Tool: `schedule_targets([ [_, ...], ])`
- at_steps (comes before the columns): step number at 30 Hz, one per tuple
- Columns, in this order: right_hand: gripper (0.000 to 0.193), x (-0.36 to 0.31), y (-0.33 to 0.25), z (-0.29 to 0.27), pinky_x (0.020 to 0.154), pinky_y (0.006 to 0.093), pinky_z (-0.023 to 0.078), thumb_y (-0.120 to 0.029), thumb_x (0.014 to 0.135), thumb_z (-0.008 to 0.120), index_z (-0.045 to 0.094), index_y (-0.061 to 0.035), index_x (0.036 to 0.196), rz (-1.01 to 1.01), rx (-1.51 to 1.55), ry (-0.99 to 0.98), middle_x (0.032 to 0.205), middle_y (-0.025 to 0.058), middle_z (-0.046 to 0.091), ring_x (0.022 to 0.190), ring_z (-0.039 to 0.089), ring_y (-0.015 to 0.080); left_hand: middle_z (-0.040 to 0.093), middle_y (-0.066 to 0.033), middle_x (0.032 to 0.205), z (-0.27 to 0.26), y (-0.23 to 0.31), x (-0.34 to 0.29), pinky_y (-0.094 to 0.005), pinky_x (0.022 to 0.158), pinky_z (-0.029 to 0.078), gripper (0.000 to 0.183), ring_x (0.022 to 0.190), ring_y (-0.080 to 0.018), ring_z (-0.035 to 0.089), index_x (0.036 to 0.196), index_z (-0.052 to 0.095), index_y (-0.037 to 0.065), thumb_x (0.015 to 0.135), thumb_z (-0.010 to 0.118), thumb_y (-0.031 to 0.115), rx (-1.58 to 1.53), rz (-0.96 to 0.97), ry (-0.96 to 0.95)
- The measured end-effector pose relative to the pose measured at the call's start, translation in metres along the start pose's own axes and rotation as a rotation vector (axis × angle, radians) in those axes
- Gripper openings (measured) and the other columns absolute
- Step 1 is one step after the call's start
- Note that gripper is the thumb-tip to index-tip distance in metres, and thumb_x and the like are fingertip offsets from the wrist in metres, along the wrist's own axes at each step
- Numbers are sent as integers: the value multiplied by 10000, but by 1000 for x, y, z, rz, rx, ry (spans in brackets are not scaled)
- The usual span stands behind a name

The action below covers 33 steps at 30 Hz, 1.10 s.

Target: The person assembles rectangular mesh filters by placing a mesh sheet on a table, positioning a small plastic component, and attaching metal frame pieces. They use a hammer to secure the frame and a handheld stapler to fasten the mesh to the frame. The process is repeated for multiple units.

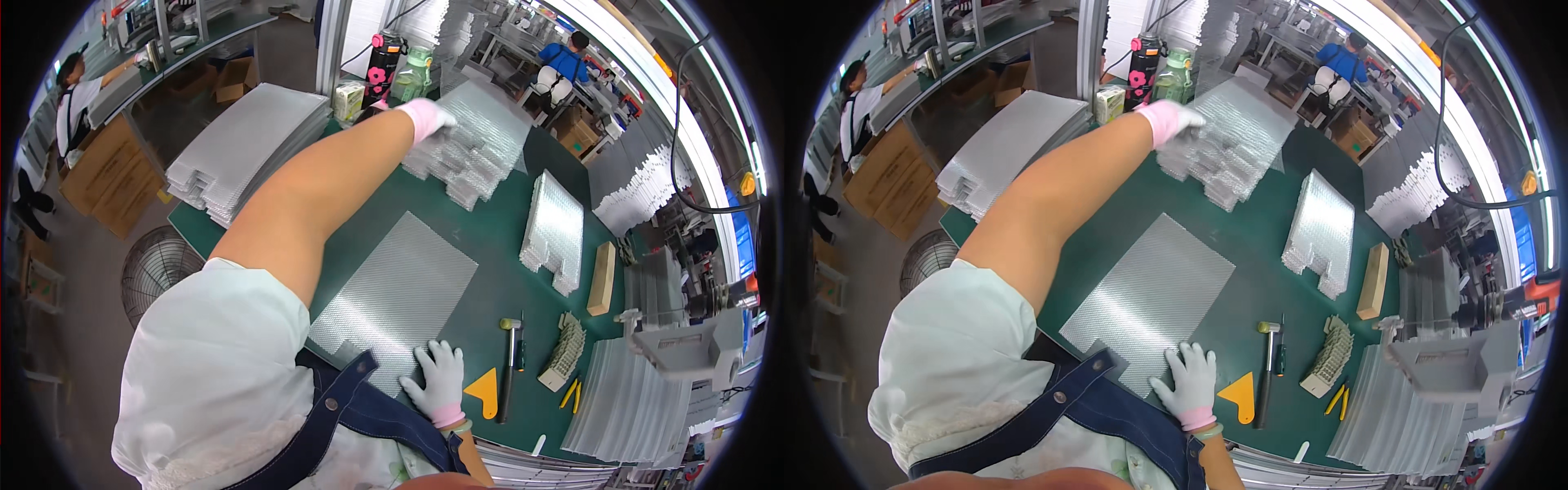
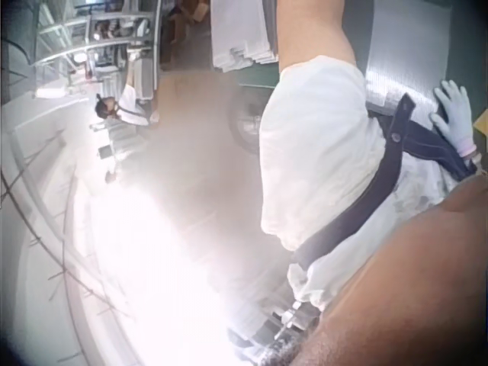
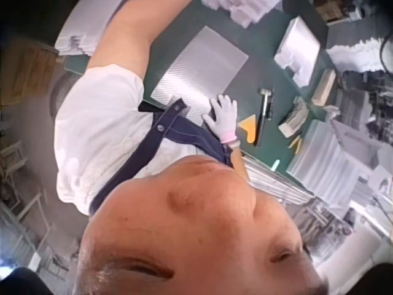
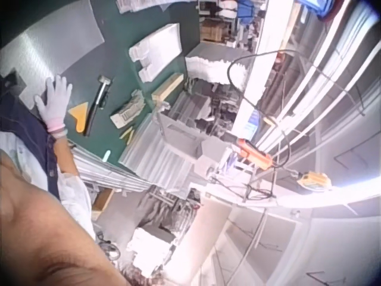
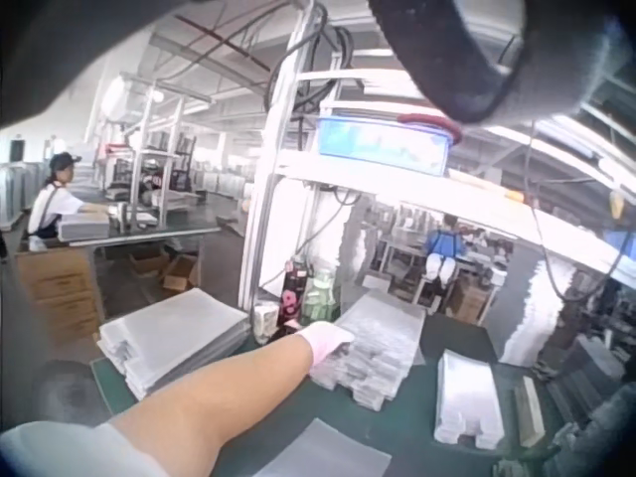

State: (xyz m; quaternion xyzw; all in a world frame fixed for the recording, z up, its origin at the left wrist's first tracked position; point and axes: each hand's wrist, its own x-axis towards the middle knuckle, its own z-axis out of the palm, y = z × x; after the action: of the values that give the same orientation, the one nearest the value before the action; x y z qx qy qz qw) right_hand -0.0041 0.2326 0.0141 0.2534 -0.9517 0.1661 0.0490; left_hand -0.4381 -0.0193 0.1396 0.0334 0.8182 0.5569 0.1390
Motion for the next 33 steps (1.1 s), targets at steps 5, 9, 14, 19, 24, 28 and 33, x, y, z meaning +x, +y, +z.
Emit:
schedule_targets([
  [5,621,4,-1,1,1076,596,285,-450,728,760,632,-78,1209,-31,9,-5,1278,189,539,1241,455,392,653,-98,1141,-37,66,-10,-366,980,484,282,1065,-223,618,1120,603,21,923,674,210,-553,710,257],
  [9,606,2,2,3,1065,591,292,-438,720,761,638,-74,1188,-27,-3,3,1268,187,538,1223,462,393,621,-71,1109,-34,105,-56,-354,966,477,254,1010,-182,595,1093,588,21,895,690,144,-1242,848,-147],
  [14,482,8,2,-11,1062,516,334,-293,750,715,620,-39,1149,25,178,-75,1225,192,534,1163,497,390,597,-119,1276,-39,87,-149,-385,985,485,543,1122,-241,605,1399,447,53,914,662,165,-1141,992,-489],
  [19,1119,13,11,-49,1152,577,302,-837,779,467,296,-7,1509,243,1853,485,1509,238,366,1373,414,382,634,-3,893,-7,-29,-264,-307,863,458,99,955,-117,582,943,653,14,922,635,108,-761,830,-439],
  [24,520,10,-42,-81,816,308,476,-253,991,568,418,19,1408,319,1352,573,1114,110,596,921,586,186,644,-171,1236,19,-90,-359,-307,912,487,155,1015,-152,623,965,644,-10,852,690,86,-92,214,-241],
  [28,282,-5,-55,-47,750,210,451,51,954,559,553,24,1234,348,1278,673,972,34,641,820,571,74,641,-188,1192,1,-127,-368,-256,825,480,720,969,-158,609,1387,389,-98,914,642,384,-361,131,-329],
  [33,313,-3,-67,-38,863,239,488,9,964,570,545,55,1273,574,996,650,1066,74,662,946,624,111,666,-143,1113,32,-114,-386,-291,838,498,594,971,-170,619,1331,504,-66,936,638,357,-340,219,-338],
])
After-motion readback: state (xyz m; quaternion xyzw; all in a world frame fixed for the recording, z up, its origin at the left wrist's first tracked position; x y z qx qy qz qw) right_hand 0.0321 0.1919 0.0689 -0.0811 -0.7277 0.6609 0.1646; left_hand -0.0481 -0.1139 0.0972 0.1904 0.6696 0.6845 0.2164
